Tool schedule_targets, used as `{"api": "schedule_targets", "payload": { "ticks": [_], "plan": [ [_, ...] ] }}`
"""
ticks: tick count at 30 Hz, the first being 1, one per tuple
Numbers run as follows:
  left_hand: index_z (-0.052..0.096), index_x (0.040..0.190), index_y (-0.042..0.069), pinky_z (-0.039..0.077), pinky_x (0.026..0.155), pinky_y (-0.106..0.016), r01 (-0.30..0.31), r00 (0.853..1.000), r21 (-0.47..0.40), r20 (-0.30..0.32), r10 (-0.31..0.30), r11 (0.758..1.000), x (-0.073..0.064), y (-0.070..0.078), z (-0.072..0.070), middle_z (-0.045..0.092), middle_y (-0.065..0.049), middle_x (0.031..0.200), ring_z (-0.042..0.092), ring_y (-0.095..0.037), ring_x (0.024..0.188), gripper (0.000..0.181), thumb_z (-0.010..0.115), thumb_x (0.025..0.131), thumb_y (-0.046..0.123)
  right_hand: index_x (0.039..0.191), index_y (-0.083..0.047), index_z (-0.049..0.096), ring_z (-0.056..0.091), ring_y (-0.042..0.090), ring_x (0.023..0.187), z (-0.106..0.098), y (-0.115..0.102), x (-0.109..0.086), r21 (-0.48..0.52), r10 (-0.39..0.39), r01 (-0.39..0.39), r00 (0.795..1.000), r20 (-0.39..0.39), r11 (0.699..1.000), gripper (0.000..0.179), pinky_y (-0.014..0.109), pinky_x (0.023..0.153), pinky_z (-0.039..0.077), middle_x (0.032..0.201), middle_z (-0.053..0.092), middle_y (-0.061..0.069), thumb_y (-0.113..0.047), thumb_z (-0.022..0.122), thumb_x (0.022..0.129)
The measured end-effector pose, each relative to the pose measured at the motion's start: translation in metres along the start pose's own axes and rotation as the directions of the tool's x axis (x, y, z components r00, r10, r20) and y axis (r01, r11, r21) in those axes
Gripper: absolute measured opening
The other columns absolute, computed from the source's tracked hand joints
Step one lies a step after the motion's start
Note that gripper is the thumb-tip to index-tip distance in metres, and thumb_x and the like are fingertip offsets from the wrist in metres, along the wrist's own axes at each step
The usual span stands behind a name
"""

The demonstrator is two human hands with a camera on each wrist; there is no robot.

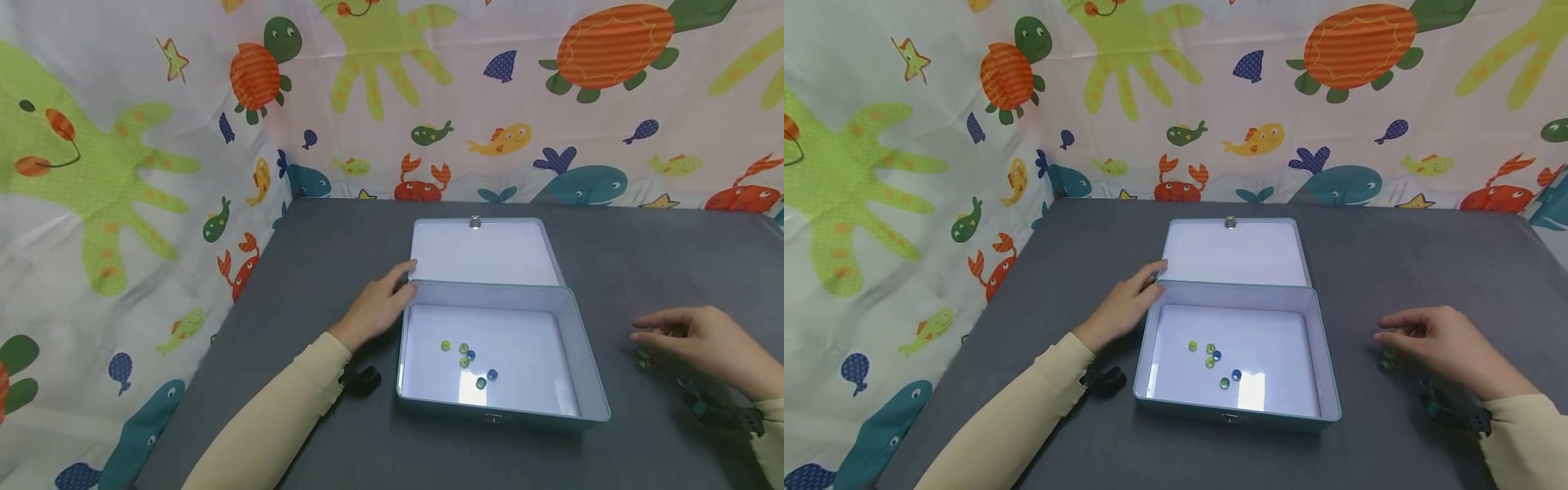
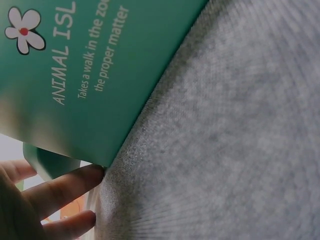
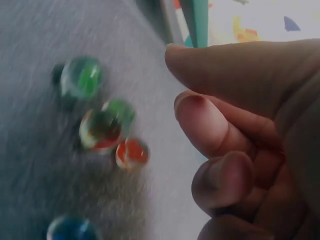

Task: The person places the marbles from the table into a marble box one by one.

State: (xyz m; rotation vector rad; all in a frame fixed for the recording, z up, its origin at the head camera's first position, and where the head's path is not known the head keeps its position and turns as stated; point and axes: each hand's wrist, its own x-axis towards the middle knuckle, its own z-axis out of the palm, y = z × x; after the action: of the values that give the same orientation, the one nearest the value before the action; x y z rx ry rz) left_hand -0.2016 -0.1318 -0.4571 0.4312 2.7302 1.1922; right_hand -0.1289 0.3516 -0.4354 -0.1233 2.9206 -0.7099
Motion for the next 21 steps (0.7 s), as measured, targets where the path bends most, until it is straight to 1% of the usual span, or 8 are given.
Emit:
{"api": "schedule_targets", "payload": {
  "ticks": [2,5,9,11,16,19,21],
  "plan": [
    [0.039,0.163,0.033,0.050,0.097,-0.049,0.002,1.000,-0.001,-0.001,-0.002,1.000,0.000,0.001,-0.001,0.062,-0.010,0.147,0.061,-0.024,0.106,0.063,0.042,0.103,0.049,0.110,0.007,0.077,0.051,0.010,0.068,0.000,0.005,-0.001,-0.007,0.007,-0.007,1.000,-0.001,1.000,0.040,0.027,0.056,0.043,0.083,0.069,0.003,-0.030,0.078,0.096],
    [0.040,0.163,0.033,0.049,0.095,-0.048,0.003,1.000,0.000,0.000,-0.003,1.000,0.000,0.002,-0.002,0.062,-0.010,0.146,0.061,-0.025,0.105,0.063,0.042,0.102,0.050,0.108,0.007,0.078,0.053,0.007,0.067,0.000,0.012,-0.002,-0.023,0.005,-0.006,1.000,-0.022,1.000,0.038,0.026,0.057,0.046,0.085,0.073,0.005,-0.029,0.079,0.095],
    [0.040,0.162,0.032,0.048,0.092,-0.047,-0.001,1.000,0.001,-0.002,0.001,1.000,0.001,0.001,-0.001,0.065,-0.010,0.140,0.060,-0.025,0.103,0.063,0.042,0.102,0.050,0.103,0.007,0.079,0.053,0.002,0.066,-0.001,0.020,-0.002,-0.049,-0.014,0.012,0.999,-0.041,0.999,0.029,0.025,0.057,0.047,0.087,0.076,0.011,-0.021,0.079,0.094],
    [0.040,0.163,0.032,0.047,0.090,-0.046,-0.002,1.000,0.003,-0.004,0.002,1.000,0.001,0.001,-0.001,0.067,-0.010,0.135,0.060,-0.025,0.102,0.064,0.042,0.102,0.051,0.100,0.006,0.079,0.052,0.002,0.066,-0.001,0.023,-0.001,-0.061,-0.016,0.014,0.999,-0.037,0.998,0.025,0.025,0.057,0.046,0.087,0.076,0.012,-0.018,0.078,0.094],
    [0.040,0.163,0.031,0.047,0.090,-0.046,-0.001,1.000,0.012,-0.004,0.001,1.000,0.000,0.002,-0.003,0.069,-0.010,0.127,0.060,-0.026,0.101,0.064,0.041,0.102,0.051,0.099,0.004,0.080,0.052,0.008,0.068,-0.003,0.029,-0.003,-0.066,0.016,-0.016,1.000,0.008,0.998,0.025,0.026,0.057,0.046,0.087,0.075,0.012,-0.020,0.078,0.094],
    [0.040,0.162,0.031,0.048,0.092,-0.046,0.000,1.000,0.014,-0.002,0.000,1.000,-0.002,0.004,-0.003,0.068,-0.010,0.133,0.060,-0.026,0.101,0.063,0.042,0.102,0.050,0.100,0.004,0.080,0.053,0.010,0.070,-0.001,0.030,-0.005,-0.056,0.048,-0.046,0.998,0.040,0.997,0.029,0.026,0.058,0.047,0.087,0.074,0.010,-0.024,0.078,0.094],
    [0.040,0.162,0.031,0.048,0.092,-0.046,0.000,1.000,0.012,0.000,0.000,1.000,-0.002,0.004,-0.003,0.068,-0.011,0.133,0.060,-0.026,0.100,0.063,0.042,0.102,0.049,0.101,0.004,0.080,0.053,0.010,0.070,0.000,0.031,-0.006,-0.048,0.061,-0.058,0.997,0.053,0.997,0.030,0.026,0.058,0.047,0.088,0.075,0.010,-0.025,0.079,0.094]
  ]
}}
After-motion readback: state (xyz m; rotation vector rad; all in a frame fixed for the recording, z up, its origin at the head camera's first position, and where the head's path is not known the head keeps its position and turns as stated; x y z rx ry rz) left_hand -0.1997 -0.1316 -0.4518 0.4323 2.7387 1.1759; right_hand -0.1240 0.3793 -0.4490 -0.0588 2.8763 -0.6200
